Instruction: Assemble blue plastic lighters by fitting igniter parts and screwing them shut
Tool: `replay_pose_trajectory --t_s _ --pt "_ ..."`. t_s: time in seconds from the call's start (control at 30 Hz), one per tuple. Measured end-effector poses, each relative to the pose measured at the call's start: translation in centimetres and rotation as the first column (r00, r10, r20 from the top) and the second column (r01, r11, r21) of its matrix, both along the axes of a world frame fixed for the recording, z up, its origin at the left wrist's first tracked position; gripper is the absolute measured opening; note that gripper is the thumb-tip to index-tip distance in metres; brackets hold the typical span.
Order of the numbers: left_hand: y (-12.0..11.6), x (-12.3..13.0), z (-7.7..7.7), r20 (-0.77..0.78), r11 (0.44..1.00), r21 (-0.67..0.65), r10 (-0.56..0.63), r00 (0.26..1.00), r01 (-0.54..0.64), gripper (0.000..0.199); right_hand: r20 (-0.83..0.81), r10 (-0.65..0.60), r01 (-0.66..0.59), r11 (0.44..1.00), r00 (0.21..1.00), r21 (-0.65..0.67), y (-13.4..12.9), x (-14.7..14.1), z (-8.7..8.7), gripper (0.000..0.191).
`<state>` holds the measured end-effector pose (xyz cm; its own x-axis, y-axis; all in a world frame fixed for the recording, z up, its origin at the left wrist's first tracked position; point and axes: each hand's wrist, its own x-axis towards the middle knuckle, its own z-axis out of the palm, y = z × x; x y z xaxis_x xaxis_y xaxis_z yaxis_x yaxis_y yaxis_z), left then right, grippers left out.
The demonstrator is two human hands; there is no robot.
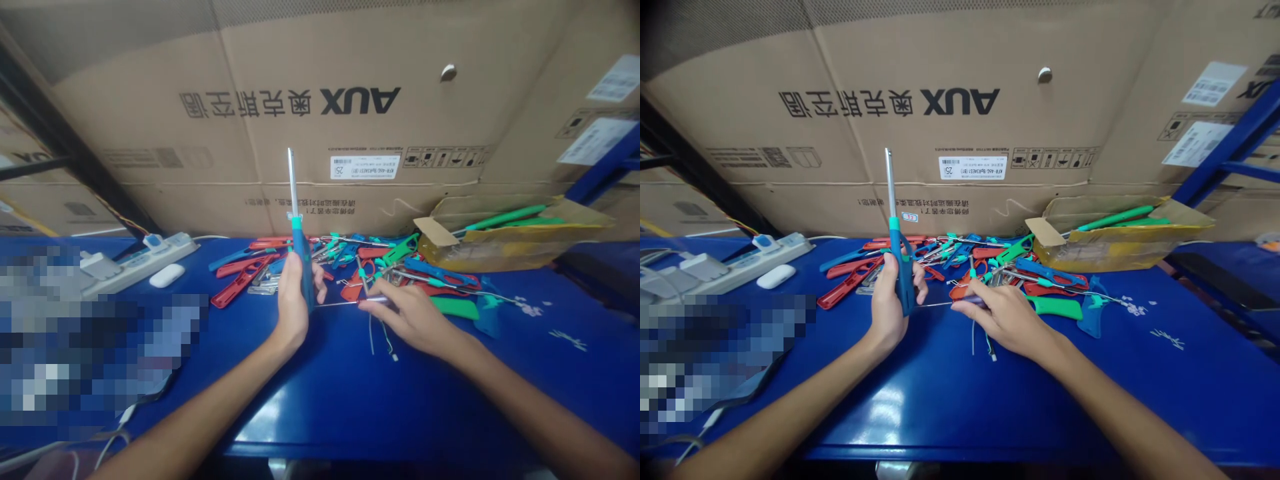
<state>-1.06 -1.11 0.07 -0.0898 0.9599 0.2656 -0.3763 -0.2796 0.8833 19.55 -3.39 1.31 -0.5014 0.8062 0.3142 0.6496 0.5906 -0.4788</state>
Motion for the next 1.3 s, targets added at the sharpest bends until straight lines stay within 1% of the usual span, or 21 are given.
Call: replay_pose_trajectory --t_s 0.07,0.1,0.2,0.3,0.37,0.47,0.57,0.63,0.7,0.77,0.83,0.87,0.9,0.93,0.97,1.03,1.13,1.2,1.23,1.27,1.3 --pt "-0.1 0.1 0.0 -0.007 1.0 0.02 0.015 1.0 -0.014 0.044 0.084 -0.047 0.045 0.999 0.995 0.025 0.1 0.0 -0.2 0.034" --pt "-0.1 0.1 0.0 -0.01 0.999 0.031 0.024 1.0 -0.024 0.043 0.091 -0.04 0.038 0.999 0.995 0.027 0.1 0.0 -0.2 0.033" --pt "-0.2 0.1 0.0 -0.013 0.998 0.044 0.036 0.999 -0.035 0.041 -0.022 0.066 -0.065 0.997 0.998 0.033 0.1 -0.1 -0.2 0.023" --pt "-0.2 0.1 0.1 -0.008 0.999 0.029 0.042 0.999 -0.042 0.043 -0.103 0.127 -0.112 0.984 0.986 0.141 0.0 -0.2 -0.3 0.018" --pt "-0.2 0.1 0.0 -0.005 0.999 0.017 0.046 0.999 -0.046 0.044 -0.075 0.081 -0.064 0.977 0.994 0.204 -0.2 -0.2 -0.4 0.02" --pt "0.0 0.0 -0.2 -0.001 0.999 -0.005 0.048 0.999 -0.048 0.046 0.046 -0.011 0.0 0.97 0.999 0.243 -0.4 -0.3 -0.6 0.03" --pt "0.3 -0.2 -0.4 0.009 0.998 -0.017 0.06 0.998 -0.059 0.049 0.151 -0.04 0.0 0.967 0.988 0.255 -0.3 -0.6 -0.8 0.037" --pt "0.4 -0.2 -0.3 0.019 0.998 -0.008 0.065 0.998 -0.064 0.05 0.15 -0.038 -0.006 0.959 0.988 0.284 -0.3 -0.9 -0.9 0.037" --pt "0.5 -0.2 -0.1 0.035 0.998 0.004 0.062 0.997 -0.062 0.05 0.121 -0.051 -0.004 0.911 0.991 0.413 -0.3 -1.3 -0.9 0.034" --pt "0.4 -0.1 0.2 0.046 0.998 0.009 0.055 0.997 -0.055 0.051 0.129 -0.068 -0.025 0.789 0.989 0.614 -0.6 -1.6 -0.8 0.029" --pt "0.3 -0.1 0.5 0.06 0.999 0.002 0.041 0.997 -0.041 0.052 0.192 -0.084 -0.09 0.657 0.978 0.749 -1.1 -1.7 -0.7 0.024" --pt "0.2 -0.1 0.6 0.065 1.0 -0.003 0.027 0.998 -0.027 0.052 0.23 -0.089 -0.126 0.623 0.969 0.772 -1.4 -1.7 -0.7 0.022" --pt "0.2 -0.1 0.7 0.071 1.0 -0.006 0.008 0.997 -0.008 0.051 0.257 -0.096 -0.145 0.616 0.962 0.774 -1.6 -1.8 -0.7 0.021" --pt "0.1 -0.1 0.8 0.077 1.0 -0.006 -0.012 0.997 0.012 0.05 0.269 -0.1 -0.147 0.635 0.958 0.758 -1.8 -1.8 -0.7 0.021" --pt "0.1 -0.2 0.8 0.081 0.999 -0.004 -0.031 0.996 0.032 0.049 0.263 -0.097 -0.132 0.673 0.96 0.728 -1.9 -1.9 -0.7 0.023" --pt "0.1 -0.2 0.9 0.08 0.998 0.006 -0.055 0.995 0.054 0.048 0.194 -0.07 -0.068 0.779 0.979 0.624 -2.0 -2.1 -0.9 0.029" --pt "0.2 -0.4 0.7 0.08 0.999 0.017 -0.031 0.996 0.03 0.045 0.058 -0.067 0.045 0.946 0.996 0.322 -1.9 -2.7 -1.0 0.042" --pt "0.4 -0.5 0.5 0.077 1.0 0.018 -0.013 0.997 0.011 0.045 0.044 -0.094 0.089 0.99 0.995 0.114 -1.8 -3.0 -1.0 0.049" --pt "0.5 -0.6 0.4 0.069 1.0 0.02 -0.011 0.998 0.01 0.045 0.053 -0.101 0.097 0.993 0.993 0.068 -1.7 -3.0 -1.0 0.05" --pt "0.5 -0.6 0.3 0.06 1.0 0.024 -0.015 0.998 0.013 0.046 0.065 -0.096 0.09 0.993 0.993 0.081 -1.5 -3.0 -0.9 0.049" --pt "0.6 -0.6 0.2 0.053 0.999 0.027 -0.022 0.998 0.02 0.046 0.079 -0.083 0.07 0.986 0.993 0.149 -1.4 -2.8 -0.8 0.047"
